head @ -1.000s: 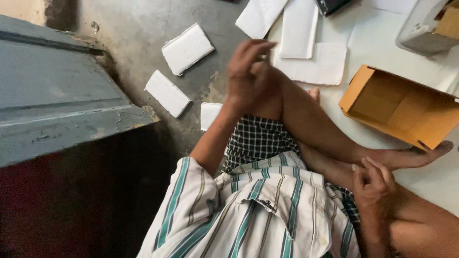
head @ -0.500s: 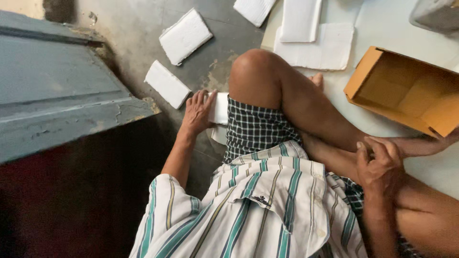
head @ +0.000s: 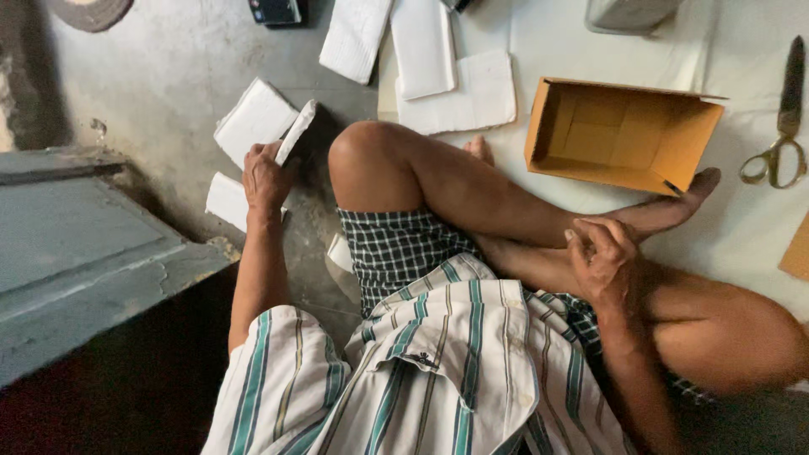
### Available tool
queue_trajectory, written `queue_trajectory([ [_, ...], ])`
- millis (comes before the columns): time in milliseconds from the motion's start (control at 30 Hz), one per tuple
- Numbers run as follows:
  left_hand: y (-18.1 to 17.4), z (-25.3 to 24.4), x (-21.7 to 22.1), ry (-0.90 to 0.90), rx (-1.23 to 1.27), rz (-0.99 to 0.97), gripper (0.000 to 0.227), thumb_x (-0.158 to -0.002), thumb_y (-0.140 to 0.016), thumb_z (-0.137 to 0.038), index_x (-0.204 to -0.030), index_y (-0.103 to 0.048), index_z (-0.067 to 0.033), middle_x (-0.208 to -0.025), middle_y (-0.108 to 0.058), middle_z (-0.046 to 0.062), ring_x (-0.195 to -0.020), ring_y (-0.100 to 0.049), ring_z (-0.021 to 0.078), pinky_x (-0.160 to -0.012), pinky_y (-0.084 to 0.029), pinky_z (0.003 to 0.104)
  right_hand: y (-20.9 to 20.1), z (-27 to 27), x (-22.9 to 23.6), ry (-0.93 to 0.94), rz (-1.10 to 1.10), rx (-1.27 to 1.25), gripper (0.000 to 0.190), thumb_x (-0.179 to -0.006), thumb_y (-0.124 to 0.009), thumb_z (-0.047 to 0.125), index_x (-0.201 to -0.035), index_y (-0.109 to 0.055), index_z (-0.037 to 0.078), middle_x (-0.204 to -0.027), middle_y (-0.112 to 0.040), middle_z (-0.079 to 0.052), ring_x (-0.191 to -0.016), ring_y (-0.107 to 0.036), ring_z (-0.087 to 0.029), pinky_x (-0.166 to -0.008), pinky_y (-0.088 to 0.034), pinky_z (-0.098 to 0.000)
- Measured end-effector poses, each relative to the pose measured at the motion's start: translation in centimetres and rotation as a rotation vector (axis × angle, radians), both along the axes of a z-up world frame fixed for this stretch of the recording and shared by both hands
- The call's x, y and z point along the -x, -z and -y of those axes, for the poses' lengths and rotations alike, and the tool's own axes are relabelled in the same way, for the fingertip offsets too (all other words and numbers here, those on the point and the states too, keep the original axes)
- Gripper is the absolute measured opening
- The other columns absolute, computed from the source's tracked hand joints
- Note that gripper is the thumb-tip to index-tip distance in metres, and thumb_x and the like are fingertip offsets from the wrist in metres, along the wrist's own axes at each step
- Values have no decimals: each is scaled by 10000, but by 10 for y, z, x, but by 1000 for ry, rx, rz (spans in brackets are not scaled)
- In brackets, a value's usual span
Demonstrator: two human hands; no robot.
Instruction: The person sits on the floor and packs a small cardboard box. They place white foam sheets inside, add a product box, close the flaps, and seal the box with clear packing tape.
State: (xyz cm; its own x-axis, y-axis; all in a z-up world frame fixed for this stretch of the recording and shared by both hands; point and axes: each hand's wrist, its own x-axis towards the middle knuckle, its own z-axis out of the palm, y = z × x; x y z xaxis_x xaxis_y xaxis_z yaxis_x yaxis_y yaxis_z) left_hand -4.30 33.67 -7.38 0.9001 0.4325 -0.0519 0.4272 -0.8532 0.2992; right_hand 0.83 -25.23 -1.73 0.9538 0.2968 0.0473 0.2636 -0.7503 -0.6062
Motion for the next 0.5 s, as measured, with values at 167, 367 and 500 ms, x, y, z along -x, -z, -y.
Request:
queue_trajectory([
  [167, -22, 30, -32, -500, 268, 292, 348, -999, -733, -294, -1220, -724, -25, -1160, -760, 212, -1022, -707, 372, -917, -539, 458, -1, 0, 1, 32, -24, -59, 175, -937, -744, 87, -1095, -741, 13, -1111, -707, -128, -1025, -681, -309, -909, -555, -402],
  [367, -91, 119, -83, 87, -67, 634, 553, -1090, -720, -281, -1542, -480, -72, -1562, -516, 133, -1467, -487, 304, -1263, -435, 451, -29, -14, -15, 201, -506, -732, 286, -1022, -694, 245, -1203, -717, 24, -1195, -732, -123, -956, -714, -215, -854, -619, -354],
  [500, -120, 230, -97, 610, -357, 299, 675, -1066, -543, -12, -1659, -333, -255, -1724, -214, 78, -1610, -155, 348, -1349, -90, 551, -68, -28, -30, 99, -739, -1289, 594, -944, -635, 445, -1396, -557, 66, -1203, -724, -143, -997, -745, -191, -854, -628, -315],
])
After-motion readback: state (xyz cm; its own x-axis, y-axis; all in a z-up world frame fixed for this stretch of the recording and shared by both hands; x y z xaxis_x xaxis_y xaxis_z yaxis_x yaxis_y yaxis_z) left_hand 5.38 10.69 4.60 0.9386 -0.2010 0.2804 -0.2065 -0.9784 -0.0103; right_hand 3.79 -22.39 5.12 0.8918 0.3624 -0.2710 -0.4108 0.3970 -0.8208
